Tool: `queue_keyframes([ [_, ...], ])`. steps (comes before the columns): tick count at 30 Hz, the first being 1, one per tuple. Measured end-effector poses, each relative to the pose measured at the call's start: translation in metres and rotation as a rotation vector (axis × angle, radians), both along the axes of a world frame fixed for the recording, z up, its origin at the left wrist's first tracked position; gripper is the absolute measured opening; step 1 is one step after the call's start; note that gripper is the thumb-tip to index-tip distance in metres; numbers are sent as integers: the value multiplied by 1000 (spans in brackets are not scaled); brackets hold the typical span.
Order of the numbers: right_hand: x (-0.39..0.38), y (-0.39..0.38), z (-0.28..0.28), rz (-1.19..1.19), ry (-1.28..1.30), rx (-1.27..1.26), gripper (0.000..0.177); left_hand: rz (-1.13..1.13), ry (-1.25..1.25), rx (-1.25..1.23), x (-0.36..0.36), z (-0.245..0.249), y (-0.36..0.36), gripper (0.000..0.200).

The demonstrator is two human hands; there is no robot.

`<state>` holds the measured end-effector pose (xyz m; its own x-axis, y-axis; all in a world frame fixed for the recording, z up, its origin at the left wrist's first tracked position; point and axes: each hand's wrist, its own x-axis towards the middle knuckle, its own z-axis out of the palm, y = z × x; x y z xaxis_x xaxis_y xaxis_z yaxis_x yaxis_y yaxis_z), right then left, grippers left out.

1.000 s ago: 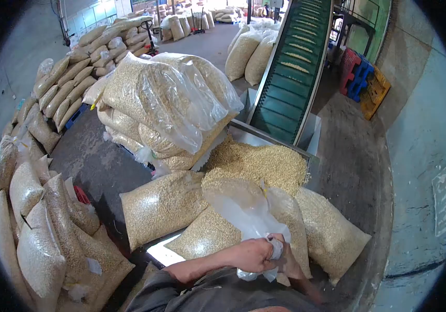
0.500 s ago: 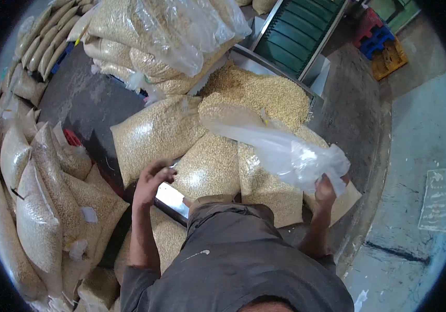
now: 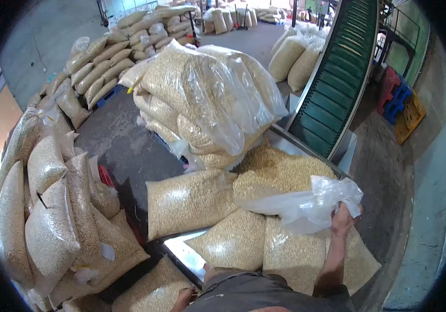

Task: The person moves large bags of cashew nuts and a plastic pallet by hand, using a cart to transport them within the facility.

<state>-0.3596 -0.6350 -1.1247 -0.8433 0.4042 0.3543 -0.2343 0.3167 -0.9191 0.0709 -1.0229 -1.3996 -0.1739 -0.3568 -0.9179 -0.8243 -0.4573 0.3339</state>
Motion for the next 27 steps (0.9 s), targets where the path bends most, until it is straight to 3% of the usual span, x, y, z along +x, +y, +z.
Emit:
queue_keyframes([
  [2,-3,2,34,26,40,-272,24,28,69,0,-17,-15,-9,43],
  [3,-5,18,40,37,55,-272,24,12,127,6,-27,-22,-18,44],
  [4,-5,45,42,-102,200,221,29,-4,180,12,-36,-30,-26,44],
  [6,3,55,79,-86,152,-100,30,-79,272,-46,-55,-57,-47,42],
  [7,7,59,98,-92,141,-264,31,-63,239,-113,-85,0,-40,42],
  [10,-9,67,107,-166,-13,-319,30,-38,333,-120,-117,-3,-59,39],
  [13,3,64,116,-7,206,-457,31,-18,331,-112,-142,-8,-61,36],
  [16,10,97,121,-202,83,-340,30,-67,331,-85,-150,-11,-49,38],
  [18,5,163,106,-488,268,723,29,-114,303,-75,-157,-9,-35,39],
  [19,15,175,113,-514,258,735,29,-117,279,-71,-155,-5,-26,39],
  [21,29,181,141,-237,395,-22,30,-124,246,-32,-151,-14,-14,37],
  [23,36,147,162,-237,356,-466,29,-106,264,30,-143,-25,-3,37],
  [25,29,125,153,-288,308,-471,29,-57,268,73,-135,-35,9,38],
  [27,32,213,99,-476,244,577,32,-73,251,121,-128,-56,15,38],
])
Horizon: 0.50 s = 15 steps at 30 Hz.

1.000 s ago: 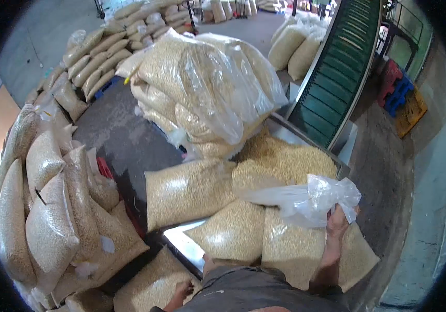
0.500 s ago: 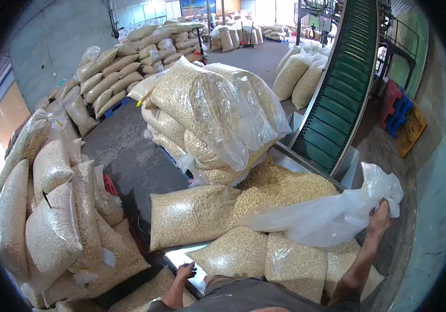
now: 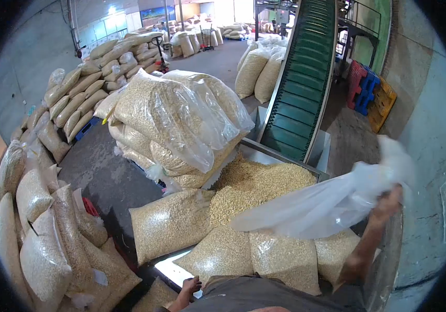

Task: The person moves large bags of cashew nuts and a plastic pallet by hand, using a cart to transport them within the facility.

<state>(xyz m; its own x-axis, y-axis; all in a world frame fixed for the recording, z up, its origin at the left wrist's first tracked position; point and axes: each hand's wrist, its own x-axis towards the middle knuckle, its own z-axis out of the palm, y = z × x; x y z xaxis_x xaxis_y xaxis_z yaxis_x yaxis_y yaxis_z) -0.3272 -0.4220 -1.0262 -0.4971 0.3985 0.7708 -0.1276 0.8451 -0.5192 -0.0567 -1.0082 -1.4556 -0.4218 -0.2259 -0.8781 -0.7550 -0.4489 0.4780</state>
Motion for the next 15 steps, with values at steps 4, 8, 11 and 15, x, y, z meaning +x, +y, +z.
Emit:
queue_keyframes([
  [4,9,27,-1,444,389,-810,39,-28,4,-131,2,20,16,44],
  [8,-8,68,-71,104,170,56,48,-36,-17,-195,3,33,26,44],
  [11,17,40,-12,502,396,-125,60,-19,-9,-206,6,42,29,40],
  [15,-20,67,-86,247,171,-300,75,4,24,-207,13,61,41,35],
])
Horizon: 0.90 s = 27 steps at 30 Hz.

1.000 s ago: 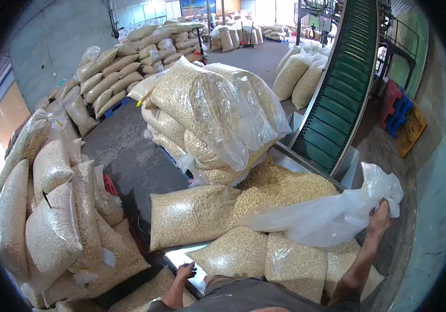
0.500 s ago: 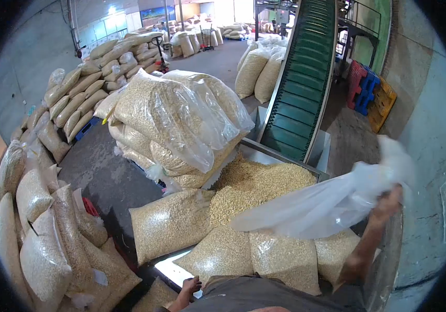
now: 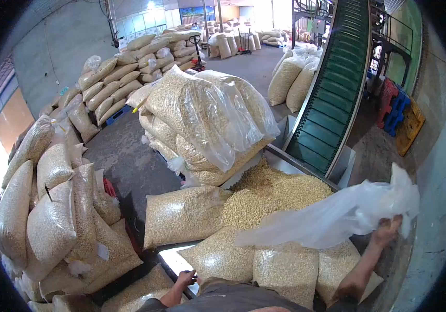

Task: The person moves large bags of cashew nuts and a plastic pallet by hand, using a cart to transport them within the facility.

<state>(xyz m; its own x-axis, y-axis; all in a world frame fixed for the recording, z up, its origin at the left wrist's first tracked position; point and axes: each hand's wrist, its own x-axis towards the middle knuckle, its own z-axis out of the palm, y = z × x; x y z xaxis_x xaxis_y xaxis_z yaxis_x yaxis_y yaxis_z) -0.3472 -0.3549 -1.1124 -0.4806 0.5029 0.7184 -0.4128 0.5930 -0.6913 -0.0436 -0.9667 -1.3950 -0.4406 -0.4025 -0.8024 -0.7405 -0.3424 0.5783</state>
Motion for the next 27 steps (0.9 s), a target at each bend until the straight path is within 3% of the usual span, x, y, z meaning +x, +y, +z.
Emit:
queue_keyframes([
  [1,-2,1,-3,-149,-189,79,78,2,22,11,2,4,6,34],
  [2,0,-7,0,-61,47,72,78,-1,13,0,4,9,14,33],
  [5,3,-11,3,189,370,16,77,-31,4,-3,17,24,38,33],
  [13,28,-4,-23,41,291,92,61,-128,-102,7,50,16,50,45],
  [18,52,4,-32,16,272,91,55,-83,-51,-76,58,4,35,43],
  [27,125,23,-47,-38,228,87,45,-118,75,-4,88,8,50,41],
])
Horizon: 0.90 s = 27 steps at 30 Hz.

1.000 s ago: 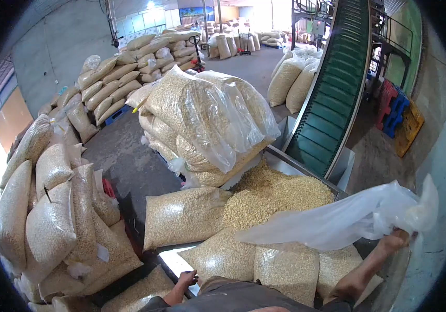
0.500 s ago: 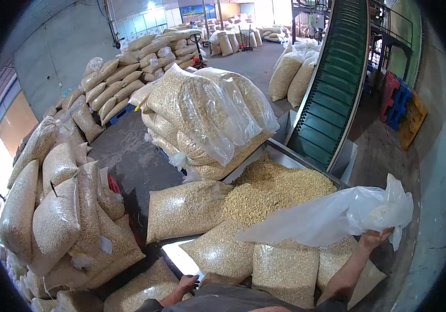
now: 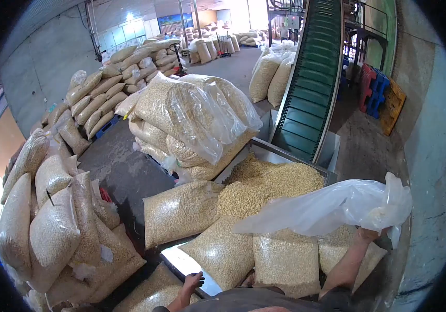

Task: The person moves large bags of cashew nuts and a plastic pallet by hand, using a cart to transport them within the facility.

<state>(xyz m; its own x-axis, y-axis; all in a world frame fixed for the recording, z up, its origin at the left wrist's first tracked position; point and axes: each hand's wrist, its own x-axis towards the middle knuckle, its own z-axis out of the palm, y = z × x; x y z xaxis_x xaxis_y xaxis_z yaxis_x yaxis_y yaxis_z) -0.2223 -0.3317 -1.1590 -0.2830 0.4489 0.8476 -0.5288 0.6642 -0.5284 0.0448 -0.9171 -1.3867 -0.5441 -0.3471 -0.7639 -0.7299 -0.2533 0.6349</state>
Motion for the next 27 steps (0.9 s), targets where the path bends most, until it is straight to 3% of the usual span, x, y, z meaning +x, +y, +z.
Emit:
queue_keyframes([
  [7,76,-13,-17,12,-79,33,38,180,3,134,124,-39,3,41],
  [10,116,-26,-38,22,-139,57,35,203,-116,33,192,-28,19,37],
  [13,157,-34,-53,21,-186,85,32,129,-204,-2,273,-94,9,35],
  [15,181,-32,-60,14,-205,109,30,24,-130,-90,311,-93,20,33],
  [17,197,-26,-63,-31,-205,199,29,222,-160,-46,312,-32,50,28],
  [19,213,-30,-42,-154,-241,464,24,229,-131,-80,318,-3,74,27],
  [22,215,-49,-39,26,-190,151,20,319,-185,3,339,-20,87,26],
  [23,218,-39,-42,-55,-291,348,35,299,-187,-7,337,-13,94,26],
  [24,220,-37,-51,-6,-324,258,43,278,-191,-21,340,-5,99,27],
  [25,223,-41,-51,40,-353,164,50,291,-129,134,361,-50,89,28],
  [26,227,-45,-51,83,-377,69,58,284,-127,123,364,-43,91,28],
  [27,235,-57,-19,420,-246,-98,59,324,-110,107,366,-35,97,28],
])
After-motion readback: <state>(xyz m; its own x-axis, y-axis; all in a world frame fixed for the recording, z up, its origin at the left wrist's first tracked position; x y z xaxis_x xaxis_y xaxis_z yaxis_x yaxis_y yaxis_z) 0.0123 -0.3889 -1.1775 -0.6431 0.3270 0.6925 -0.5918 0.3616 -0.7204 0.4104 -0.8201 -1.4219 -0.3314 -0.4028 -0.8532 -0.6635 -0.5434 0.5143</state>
